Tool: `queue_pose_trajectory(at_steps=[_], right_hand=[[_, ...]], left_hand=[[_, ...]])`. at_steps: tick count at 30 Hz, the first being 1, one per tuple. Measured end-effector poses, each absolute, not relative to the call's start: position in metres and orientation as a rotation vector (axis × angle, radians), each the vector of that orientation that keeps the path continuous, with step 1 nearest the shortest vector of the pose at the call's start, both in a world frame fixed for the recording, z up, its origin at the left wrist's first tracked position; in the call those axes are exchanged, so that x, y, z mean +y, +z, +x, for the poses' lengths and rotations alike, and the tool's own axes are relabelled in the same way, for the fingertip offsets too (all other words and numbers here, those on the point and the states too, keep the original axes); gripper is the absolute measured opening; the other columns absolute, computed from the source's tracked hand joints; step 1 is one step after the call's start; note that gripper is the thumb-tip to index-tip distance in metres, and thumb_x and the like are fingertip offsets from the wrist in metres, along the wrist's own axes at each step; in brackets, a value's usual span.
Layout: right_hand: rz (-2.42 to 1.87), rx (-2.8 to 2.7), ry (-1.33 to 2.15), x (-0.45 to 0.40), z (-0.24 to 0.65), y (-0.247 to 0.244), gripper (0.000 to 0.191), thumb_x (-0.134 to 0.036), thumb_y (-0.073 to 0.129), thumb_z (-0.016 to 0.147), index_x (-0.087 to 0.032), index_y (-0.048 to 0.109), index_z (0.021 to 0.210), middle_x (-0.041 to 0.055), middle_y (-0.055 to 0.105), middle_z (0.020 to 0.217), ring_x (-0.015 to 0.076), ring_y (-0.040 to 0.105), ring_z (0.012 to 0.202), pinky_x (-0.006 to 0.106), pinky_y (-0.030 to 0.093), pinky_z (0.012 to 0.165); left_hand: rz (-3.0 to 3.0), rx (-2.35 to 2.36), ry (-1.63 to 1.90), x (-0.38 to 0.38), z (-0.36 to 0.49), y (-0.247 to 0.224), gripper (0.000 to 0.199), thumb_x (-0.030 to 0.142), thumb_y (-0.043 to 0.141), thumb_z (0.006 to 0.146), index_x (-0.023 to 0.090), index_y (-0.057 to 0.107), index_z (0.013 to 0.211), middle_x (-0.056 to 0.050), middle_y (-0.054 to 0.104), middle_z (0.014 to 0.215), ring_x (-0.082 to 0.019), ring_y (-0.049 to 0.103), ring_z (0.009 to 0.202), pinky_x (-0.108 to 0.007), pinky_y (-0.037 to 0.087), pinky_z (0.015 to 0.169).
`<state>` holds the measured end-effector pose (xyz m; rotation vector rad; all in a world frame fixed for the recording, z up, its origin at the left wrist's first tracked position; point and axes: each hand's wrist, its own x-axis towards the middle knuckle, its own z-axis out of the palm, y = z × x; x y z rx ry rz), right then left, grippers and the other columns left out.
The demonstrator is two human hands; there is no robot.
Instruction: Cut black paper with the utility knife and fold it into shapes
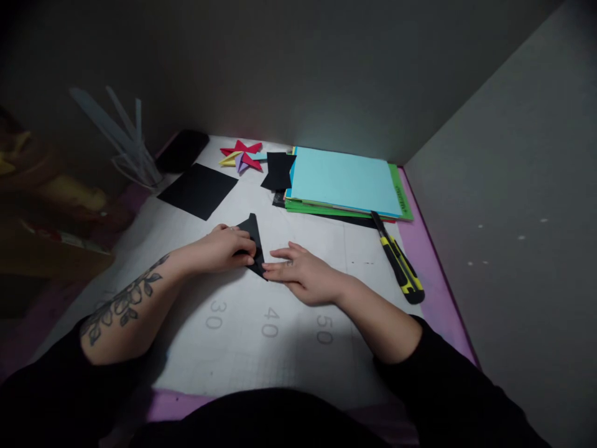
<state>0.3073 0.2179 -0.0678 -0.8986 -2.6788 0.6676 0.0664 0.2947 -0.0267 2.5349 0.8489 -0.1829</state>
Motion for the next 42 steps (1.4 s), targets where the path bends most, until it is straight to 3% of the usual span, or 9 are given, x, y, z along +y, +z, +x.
queue_pose_trajectory(at_steps=[7, 12, 23, 42], right_hand=[[-0.836, -2.704, 0.638, 0.2176, 0.3093, -0.0689, 0.054, -0.008, 0.046, 0.083, -0.033, 0.053, 0.13, 0.0002, 0.056, 0.135, 0.0252, 0.038, 0.134, 0.062, 0.023, 0.107], [-0.867, -2.683, 0.64, 0.217, 0.3086, -0.0684, 0.057, -0.008, 0.044, 0.085, -0.03, 0.045, 0.138, 0.0028, 0.057, 0.134, 0.0225, 0.039, 0.134, 0.059, 0.024, 0.108], [-0.803, -2.76, 0.542, 0.2172, 0.3087, -0.0689, 0.051, -0.009, 0.046, 0.082, -0.028, 0.056, 0.128, 0.0017, 0.056, 0.135, 0.0249, 0.039, 0.134, 0.058, 0.024, 0.108], [-0.805, -2.788, 0.489, 0.2156, 0.307, -0.0659, 0.046, -0.012, 0.047, 0.086, -0.027, 0.056, 0.129, 0.0045, 0.056, 0.136, 0.0263, 0.039, 0.134, 0.059, 0.028, 0.105]], left_hand=[[2.575, 0.876, -0.167, 0.2926, 0.0684, -0.029, 0.022, 0.035, 0.047, 0.088, 0.025, 0.067, 0.086, -0.003, 0.063, 0.089, -0.021, 0.055, 0.09, -0.036, 0.028, 0.079], [2.583, 0.885, -0.159, 0.2926, 0.0684, -0.0309, 0.023, 0.036, 0.047, 0.087, 0.025, 0.068, 0.088, -0.003, 0.064, 0.091, -0.02, 0.055, 0.088, -0.036, 0.029, 0.081], [2.615, 0.9, -0.174, 0.2923, 0.0712, -0.03, 0.022, 0.034, 0.048, 0.086, 0.024, 0.067, 0.082, -0.003, 0.065, 0.089, -0.021, 0.055, 0.088, -0.037, 0.03, 0.079], [2.619, 0.98, -0.211, 0.2899, 0.0763, -0.0281, 0.016, 0.031, 0.053, 0.083, 0.022, 0.066, 0.077, -0.004, 0.066, 0.089, -0.024, 0.055, 0.09, -0.038, 0.03, 0.076]])
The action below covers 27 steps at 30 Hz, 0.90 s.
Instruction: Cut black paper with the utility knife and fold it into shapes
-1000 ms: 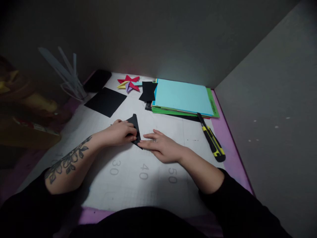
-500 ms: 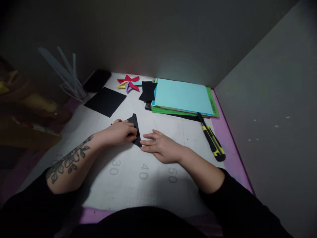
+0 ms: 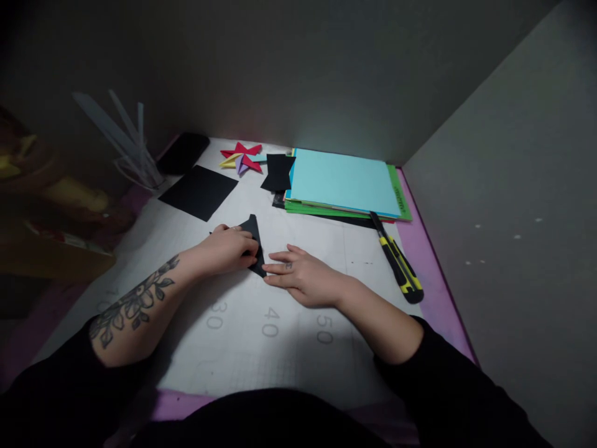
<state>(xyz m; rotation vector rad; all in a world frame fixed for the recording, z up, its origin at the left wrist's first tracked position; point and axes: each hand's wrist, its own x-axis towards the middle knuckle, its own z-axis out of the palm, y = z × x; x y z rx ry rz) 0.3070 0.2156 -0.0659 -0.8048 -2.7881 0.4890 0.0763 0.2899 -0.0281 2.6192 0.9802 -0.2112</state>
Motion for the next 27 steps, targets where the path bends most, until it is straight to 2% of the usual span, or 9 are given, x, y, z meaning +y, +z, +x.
queue_pose_trajectory(at_steps=[7, 13, 20, 23, 27], right_hand=[[-0.822, -2.746, 0.567, 0.215, 0.307, -0.066, 0.047, -0.012, 0.046, 0.086, -0.028, 0.055, 0.129, 0.0044, 0.057, 0.135, 0.0251, 0.04, 0.133, 0.06, 0.028, 0.106], [-0.959, -2.605, 0.764, 0.217, 0.305, -0.065, 0.056, -0.009, 0.04, 0.087, -0.024, 0.04, 0.141, 0.0094, 0.054, 0.137, 0.0195, 0.048, 0.128, 0.055, 0.028, 0.11], [-0.862, -2.714, 0.709, 0.218, 0.309, -0.068, 0.06, -0.004, 0.043, 0.08, -0.031, 0.05, 0.133, 0.0021, 0.056, 0.136, 0.0203, 0.039, 0.135, 0.058, 0.025, 0.109], [-0.849, -2.794, 0.596, 0.215, 0.305, -0.064, 0.058, -0.005, 0.044, 0.08, -0.028, 0.051, 0.133, 0.0039, 0.053, 0.138, 0.0227, 0.039, 0.135, 0.059, 0.025, 0.108], [-0.889, -2.867, 0.396, 0.205, 0.294, -0.056, 0.043, -0.01, 0.042, 0.09, -0.02, 0.056, 0.129, 0.0095, 0.056, 0.135, 0.0254, 0.042, 0.132, 0.058, 0.024, 0.11]], left_hand=[[2.586, 1.049, -0.2, 0.289, 0.077, -0.026, 0.016, 0.035, 0.057, 0.082, 0.021, 0.064, 0.078, -0.004, 0.066, 0.091, -0.025, 0.054, 0.092, -0.038, 0.031, 0.077], [2.591, 1.051, -0.218, 0.29, 0.077, -0.026, 0.015, 0.035, 0.057, 0.082, 0.021, 0.064, 0.08, -0.004, 0.066, 0.094, -0.025, 0.055, 0.093, -0.038, 0.032, 0.077], [2.586, 1.034, -0.208, 0.29, 0.077, -0.026, 0.015, 0.035, 0.058, 0.083, 0.021, 0.063, 0.078, -0.004, 0.066, 0.093, -0.024, 0.055, 0.092, -0.038, 0.033, 0.077], [2.59, 1.034, -0.199, 0.29, 0.077, -0.027, 0.015, 0.035, 0.058, 0.082, 0.021, 0.063, 0.079, -0.004, 0.066, 0.093, -0.024, 0.055, 0.091, -0.038, 0.032, 0.077], [2.591, 1.037, -0.215, 0.291, 0.077, -0.028, 0.015, 0.035, 0.059, 0.082, 0.021, 0.063, 0.078, -0.004, 0.065, 0.093, -0.024, 0.055, 0.092, -0.038, 0.033, 0.077]])
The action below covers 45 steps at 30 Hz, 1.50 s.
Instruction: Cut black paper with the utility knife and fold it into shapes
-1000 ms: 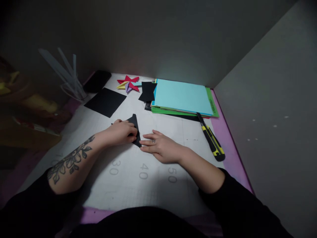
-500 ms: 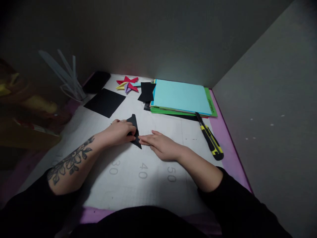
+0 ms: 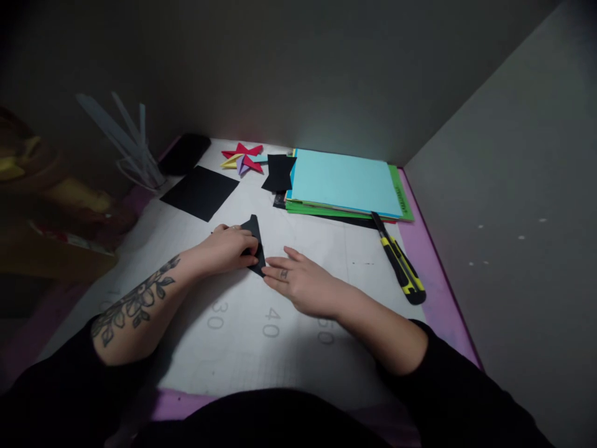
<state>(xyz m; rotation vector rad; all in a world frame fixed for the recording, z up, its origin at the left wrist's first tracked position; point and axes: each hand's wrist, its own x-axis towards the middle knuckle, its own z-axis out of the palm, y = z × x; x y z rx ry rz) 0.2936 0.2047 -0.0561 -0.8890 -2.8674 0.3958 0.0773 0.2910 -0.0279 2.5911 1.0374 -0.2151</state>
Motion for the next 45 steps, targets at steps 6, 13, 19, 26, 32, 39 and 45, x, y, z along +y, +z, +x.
queue_pose_trajectory(at_steps=[6, 13, 19, 26, 32, 39, 45], right_hand=[[-0.952, -2.881, 0.329, 0.195, 0.288, -0.06, 0.042, -0.013, 0.038, 0.093, -0.019, 0.054, 0.131, 0.009, 0.054, 0.137, 0.0259, 0.036, 0.136, 0.056, 0.027, 0.11], [-0.874, -2.84, 0.341, 0.194, 0.288, -0.063, 0.042, -0.01, 0.035, 0.093, -0.017, 0.055, 0.13, 0.0095, 0.06, 0.131, 0.0232, 0.041, 0.133, 0.055, 0.026, 0.111], [-0.816, -2.804, 0.222, 0.192, 0.282, -0.065, 0.038, -0.01, 0.033, 0.093, -0.008, 0.062, 0.118, 0.0146, 0.065, 0.12, 0.023, 0.052, 0.121, 0.051, 0.028, 0.112], [-1.036, -2.856, 0.184, 0.188, 0.269, -0.064, 0.038, -0.013, 0.037, 0.091, -0.014, 0.057, 0.123, 0.0135, 0.058, 0.132, 0.0239, 0.046, 0.128, 0.049, 0.022, 0.114], [-1.034, -2.851, 0.206, 0.19, 0.26, -0.065, 0.043, -0.008, 0.045, 0.08, -0.013, 0.058, 0.121, 0.0128, 0.057, 0.132, 0.0246, 0.045, 0.125, 0.047, 0.016, 0.115], [-1.233, -2.707, 0.217, 0.177, 0.267, -0.064, 0.049, -0.01, 0.043, 0.076, -0.006, 0.059, 0.122, 0.01, 0.061, 0.074, 0.0245, 0.053, 0.08, 0.045, 0.042, 0.091], [-1.22, -2.653, 0.347, 0.176, 0.271, -0.058, 0.039, -0.009, 0.042, 0.077, -0.007, 0.063, 0.11, 0.0088, 0.057, 0.071, 0.0208, 0.048, 0.069, 0.034, 0.043, 0.069]], left_hand=[[2.581, 1.034, -0.195, 0.292, 0.076, -0.028, 0.015, 0.036, 0.06, 0.081, 0.021, 0.064, 0.078, -0.003, 0.065, 0.091, -0.024, 0.054, 0.093, -0.038, 0.032, 0.078], [2.563, 1.031, -0.195, 0.293, 0.075, -0.028, 0.015, 0.036, 0.06, 0.081, 0.022, 0.065, 0.08, -0.003, 0.066, 0.094, -0.024, 0.055, 0.093, -0.038, 0.031, 0.078], [2.553, 1.045, -0.191, 0.293, 0.076, -0.027, 0.017, 0.039, 0.06, 0.08, 0.022, 0.065, 0.079, -0.002, 0.067, 0.094, -0.024, 0.056, 0.095, -0.037, 0.031, 0.08], [2.548, 1.047, -0.192, 0.295, 0.076, -0.028, 0.016, 0.037, 0.06, 0.079, 0.022, 0.066, 0.079, -0.002, 0.068, 0.093, -0.025, 0.056, 0.094, -0.038, 0.031, 0.08], [2.563, 1.04, -0.182, 0.295, 0.076, -0.031, 0.017, 0.038, 0.061, 0.078, 0.022, 0.066, 0.078, -0.003, 0.068, 0.092, -0.025, 0.055, 0.094, -0.038, 0.03, 0.078], [2.534, 1.036, -0.187, 0.293, 0.075, -0.027, 0.017, 0.038, 0.063, 0.079, 0.022, 0.065, 0.076, -0.002, 0.068, 0.09, -0.025, 0.055, 0.094, -0.037, 0.028, 0.077], [2.546, 1.018, -0.184, 0.294, 0.074, -0.028, 0.016, 0.038, 0.063, 0.08, 0.022, 0.065, 0.077, -0.002, 0.067, 0.091, -0.024, 0.054, 0.095, -0.037, 0.027, 0.077]])
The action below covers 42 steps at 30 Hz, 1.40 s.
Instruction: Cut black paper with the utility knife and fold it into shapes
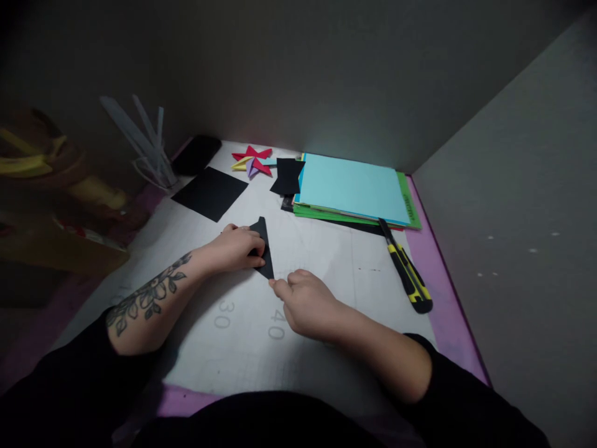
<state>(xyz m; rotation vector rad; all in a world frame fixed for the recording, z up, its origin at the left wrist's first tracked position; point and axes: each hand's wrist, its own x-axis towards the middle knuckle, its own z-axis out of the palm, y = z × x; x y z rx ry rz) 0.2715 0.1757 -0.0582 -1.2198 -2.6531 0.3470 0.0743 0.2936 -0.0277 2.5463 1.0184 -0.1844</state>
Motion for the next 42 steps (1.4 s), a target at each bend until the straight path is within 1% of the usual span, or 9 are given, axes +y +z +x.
queue_pose_trajectory(at_steps=[7, 11, 18, 22, 25, 31, 37, 39, 42], right_hand=[[-1.081, -2.57, 0.387, 0.181, 0.278, -0.056, 0.024, -0.007, 0.043, 0.076, -0.015, 0.06, 0.09, 0.0041, 0.053, 0.065, 0.0189, 0.044, 0.065, 0.036, 0.044, 0.073], [-1.02, -2.477, 0.434, 0.182, 0.282, -0.058, 0.025, -0.004, 0.044, 0.072, -0.017, 0.058, 0.088, 0.0031, 0.055, 0.065, 0.0189, 0.048, 0.067, 0.038, 0.046, 0.077], [-1.009, -2.262, 0.501, 0.187, 0.283, -0.065, 0.027, -0.001, 0.045, 0.068, -0.021, 0.054, 0.084, 0.0062, 0.069, 0.092, 0.0211, 0.056, 0.088, 0.04, 0.048, 0.082], [-1.05, -2.416, 0.416, 0.187, 0.279, -0.063, 0.033, -0.004, 0.047, 0.071, -0.018, 0.059, 0.097, 0.0115, 0.066, 0.107, 0.0256, 0.053, 0.105, 0.047, 0.046, 0.09], [-1.034, -2.592, 0.229, 0.184, 0.274, -0.062, 0.033, -0.007, 0.044, 0.079, -0.014, 0.062, 0.106, 0.0124, 0.066, 0.093, 0.0249, 0.056, 0.098, 0.051, 0.041, 0.097], [-1.115, -2.686, -0.074, 0.169, 0.264, -0.064, 0.03, -0.007, 0.04, 0.084, -0.012, 0.067, 0.096, 0.0083, 0.064, 0.072, 0.0212, 0.057, 0.077, 0.044, 0.039, 0.101], [-1.202, -2.561, 0.029, 0.168, 0.27, -0.062, 0.025, -0.011, 0.045, 0.079, -0.017, 0.067, 0.087, 0.0059, 0.061, 0.066, 0.0217, 0.056, 0.074, 0.043, 0.044, 0.097], [-1.222, -2.439, 0.129, 0.173, 0.274, -0.062, 0.024, -0.011, 0.046, 0.077, -0.019, 0.067, 0.086, 0.0071, 0.064, 0.073, 0.0216, 0.057, 0.077, 0.043, 0.046, 0.093], [-1.2, -2.401, 0.236, 0.178, 0.277, -0.064, 0.034, -0.01, 0.046, 0.078, -0.019, 0.064, 0.106, 0.0088, 0.068, 0.11, 0.0242, 0.056, 0.103, 0.046, 0.043, 0.097]], left_hand=[[2.549, 1.033, -0.207, 0.294, 0.075, -0.028, 0.017, 0.039, 0.062, 0.08, 0.022, 0.065, 0.077, -0.003, 0.067, 0.092, -0.024, 0.054, 0.095, -0.037, 0.028, 0.078], [2.557, 1.027, -0.194, 0.295, 0.075, -0.03, 0.018, 0.04, 0.062, 0.08, 0.022, 0.065, 0.077, -0.003, 0.067, 0.092, -0.024, 0.054, 0.094, -0.037, 0.028, 0.078], [2.565, 1.024, -0.179, 0.295, 0.074, -0.032, 0.017, 0.039, 0.062, 0.08, 0.022, 0.065, 0.078, -0.003, 0.067, 0.092, -0.024, 0.055, 0.094, -0.038, 0.029, 0.08], [2.567, 1.023, -0.177, 0.294, 0.075, -0.03, 0.017, 0.038, 0.063, 0.079, 0.022, 0.065, 0.077, -0.003, 0.067, 0.093, -0.024, 0.055, 0.093, -0.038, 0.03, 0.079], [2.567, 1.026, -0.18, 0.294, 0.074, -0.029, 0.017, 0.039, 0.062, 0.079, 0.022, 0.065, 0.077, -0.003, 0.067, 0.093, -0.024, 0.055, 0.093, -0.038, 0.03, 0.078], [2.559, 1.036, -0.187, 0.293, 0.074, -0.029, 0.017, 0.039, 0.062, 0.079, 0.022, 0.065, 0.078, -0.003, 0.067, 0.093, -0.024, 0.055, 0.094, -0.037, 0.031, 0.078], [2.568, 1.032, -0.187, 0.293, 0.074, -0.028, 0.017, 0.039, 0.062, 0.079, 0.022, 0.064, 0.077, -0.003, 0.067, 0.091, -0.025, 0.055, 0.093, -0.038, 0.03, 0.077], [2.563, 1.032, -0.195, 0.293, 0.074, -0.028, 0.018, 0.039, 0.062, 0.079, 0.022, 0.064, 0.077, -0.003, 0.067, 0.091, -0.025, 0.055, 0.094, -0.038, 0.03, 0.077], [2.571, 1.016, -0.188, 0.293, 0.074, -0.028, 0.017, 0.039, 0.061, 0.079, 0.022, 0.065, 0.078, -0.004, 0.067, 0.092, -0.025, 0.055, 0.094, -0.038, 0.03, 0.076]])
